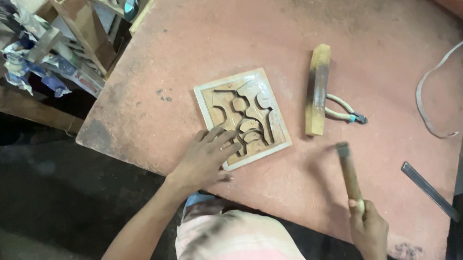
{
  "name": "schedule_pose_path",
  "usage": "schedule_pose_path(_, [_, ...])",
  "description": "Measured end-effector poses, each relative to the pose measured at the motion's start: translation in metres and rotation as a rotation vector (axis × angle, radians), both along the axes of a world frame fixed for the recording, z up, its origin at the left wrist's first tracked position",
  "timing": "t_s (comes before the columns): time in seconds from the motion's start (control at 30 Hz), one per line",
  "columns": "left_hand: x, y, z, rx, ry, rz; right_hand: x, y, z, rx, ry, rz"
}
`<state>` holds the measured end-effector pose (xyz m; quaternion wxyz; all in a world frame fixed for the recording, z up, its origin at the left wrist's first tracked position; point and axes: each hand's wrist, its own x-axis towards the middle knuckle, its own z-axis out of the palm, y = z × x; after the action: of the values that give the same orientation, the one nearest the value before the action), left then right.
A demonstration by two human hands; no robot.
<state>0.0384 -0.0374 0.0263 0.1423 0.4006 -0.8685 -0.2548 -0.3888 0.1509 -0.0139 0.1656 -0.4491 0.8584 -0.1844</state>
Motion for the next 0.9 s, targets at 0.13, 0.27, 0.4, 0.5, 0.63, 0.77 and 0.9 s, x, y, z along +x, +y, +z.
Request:
schedule_pose_path(0.13, [0.0,0.01,0.005,0.06,-0.11,-0.01,0.048,-0.006,0.012,-0.194,-0.698,-0.006])
schedule_pose_path(0.27, [0.004,0.038,-0.002,-0.052,-0.061,0.043,0.116,-0.022,0.012,-0.121,-0.938,0.122])
schedule_pose_path(0.4, [0.007,0.081,-0.024,-0.229,0.101,0.202,0.144,-0.025,0.019,0.018,-0.851,0.247])
schedule_pose_path(0.5, [-0.009,0.114,-0.04,-0.406,0.239,0.653,0.149,-0.027,0.027,-0.103,-0.747,0.359])
schedule_pose_path(0.63, [-0.03,0.138,-0.055,-0.157,0.528,1.084,0.156,-0.039,0.031,-0.236,-0.668,0.539])
schedule_pose_path(0.77, [-0.023,0.131,-0.063,0.515,0.985,1.261,0.157,-0.044,0.034,0.142,-0.58,0.319])
schedule_pose_path(0.9, [-0.018,0.121,-0.065,1.075,1.212,1.264,0.15,-0.033,0.034,-0.244,-0.973,0.425])
